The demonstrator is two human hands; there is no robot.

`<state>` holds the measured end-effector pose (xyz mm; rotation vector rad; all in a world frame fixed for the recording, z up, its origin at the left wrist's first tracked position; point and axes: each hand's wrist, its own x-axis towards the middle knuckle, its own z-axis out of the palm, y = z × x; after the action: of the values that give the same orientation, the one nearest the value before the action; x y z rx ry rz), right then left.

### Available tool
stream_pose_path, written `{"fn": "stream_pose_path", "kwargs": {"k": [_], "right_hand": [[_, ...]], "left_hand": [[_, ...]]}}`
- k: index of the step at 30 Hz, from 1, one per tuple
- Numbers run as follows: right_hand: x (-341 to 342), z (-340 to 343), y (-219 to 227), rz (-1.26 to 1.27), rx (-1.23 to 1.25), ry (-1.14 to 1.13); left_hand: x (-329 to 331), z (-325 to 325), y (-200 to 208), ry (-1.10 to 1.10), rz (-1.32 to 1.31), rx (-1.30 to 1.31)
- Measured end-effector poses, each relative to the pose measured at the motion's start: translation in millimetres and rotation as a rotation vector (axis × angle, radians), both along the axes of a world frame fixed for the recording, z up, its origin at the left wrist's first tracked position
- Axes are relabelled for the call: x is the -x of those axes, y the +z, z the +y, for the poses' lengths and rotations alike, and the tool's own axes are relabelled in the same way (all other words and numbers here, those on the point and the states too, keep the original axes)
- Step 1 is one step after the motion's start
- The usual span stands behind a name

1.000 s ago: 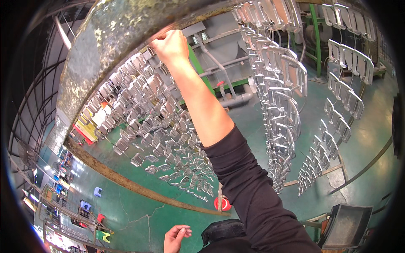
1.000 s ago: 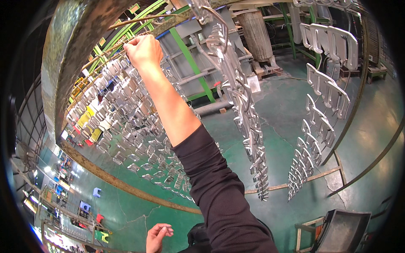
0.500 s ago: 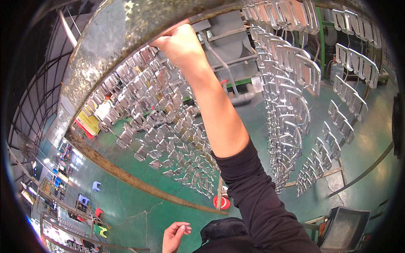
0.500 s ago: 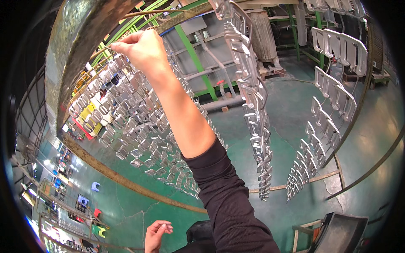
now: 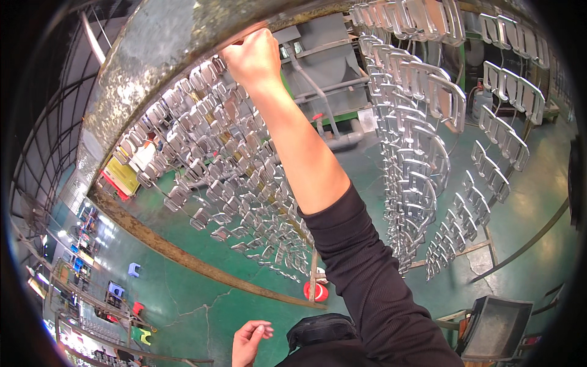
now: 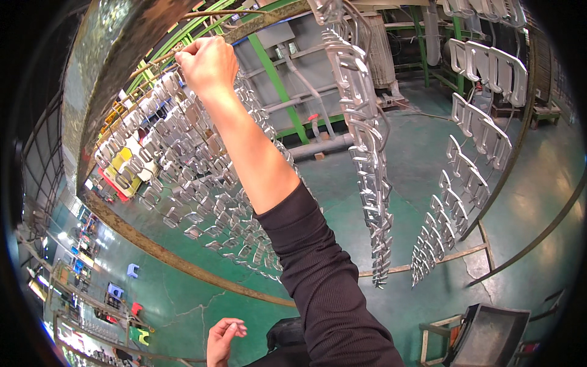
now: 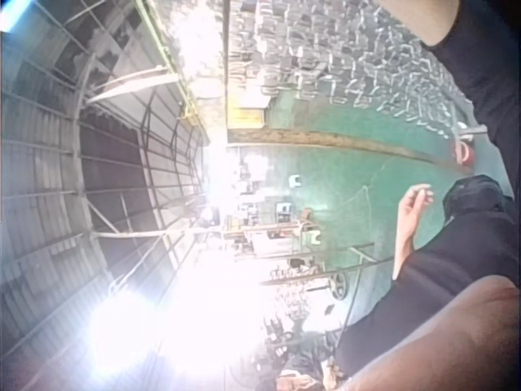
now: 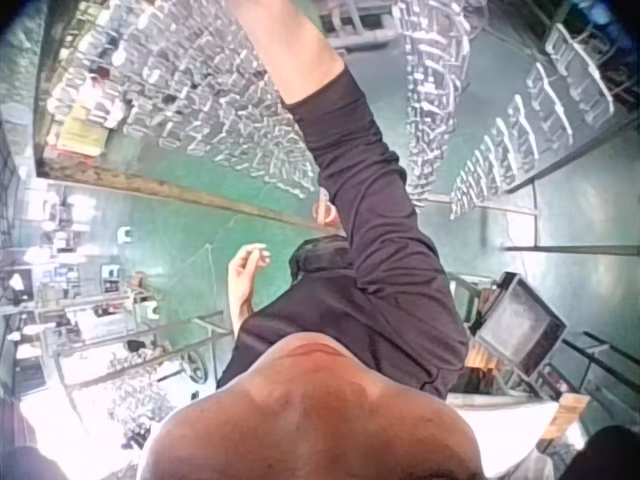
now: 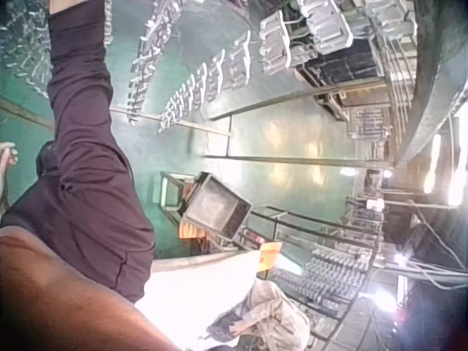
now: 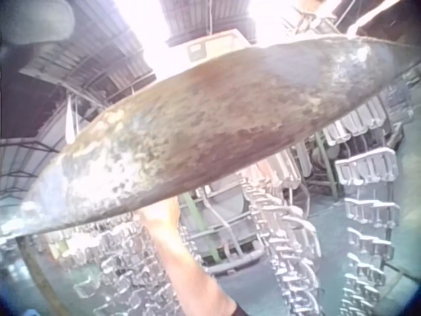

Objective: The person removes metal chains of parts from a rack and then sorts small metal pieces by hand on a white table with other people.

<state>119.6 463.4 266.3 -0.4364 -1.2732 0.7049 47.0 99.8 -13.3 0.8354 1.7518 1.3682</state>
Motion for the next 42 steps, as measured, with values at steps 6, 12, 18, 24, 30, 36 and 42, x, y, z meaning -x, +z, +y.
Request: {"fn": "stream_pose_path", "kwargs": {"k": [6,12,18,24,30,36,42], "right_hand": [[9,11,-4,0.021,-0.023,-0.009],[1,8,-3,-0.027,-0.017,-0.045],[-15,-27,-7,0.013,-0.137,0.066],[-8,-25,-2,0.03,-0.212,-0.083],[-2,-9,5,-0.046,-0.065,-0.056],[-1,-5,3,-0.038,-0.059,-0.059],[-8,-13,-9,0.029,-0.147,-0.024]], "left_hand": [[2,-1,-1,0.007,-0.012,0.004],[1,-1,2,-0.001,-0.02,-0.004],[4,-6,-3,0.004,-0.026,-0.004],[6,-6,-7,-0.013,0.004,-0.035],[10,-12,-20,-0.042,0.011,-0.069],[9,-14,-22,-0.044,0.005,-0.064],[8,-16,-24,-0.1,-0.007,-0.069]]}}
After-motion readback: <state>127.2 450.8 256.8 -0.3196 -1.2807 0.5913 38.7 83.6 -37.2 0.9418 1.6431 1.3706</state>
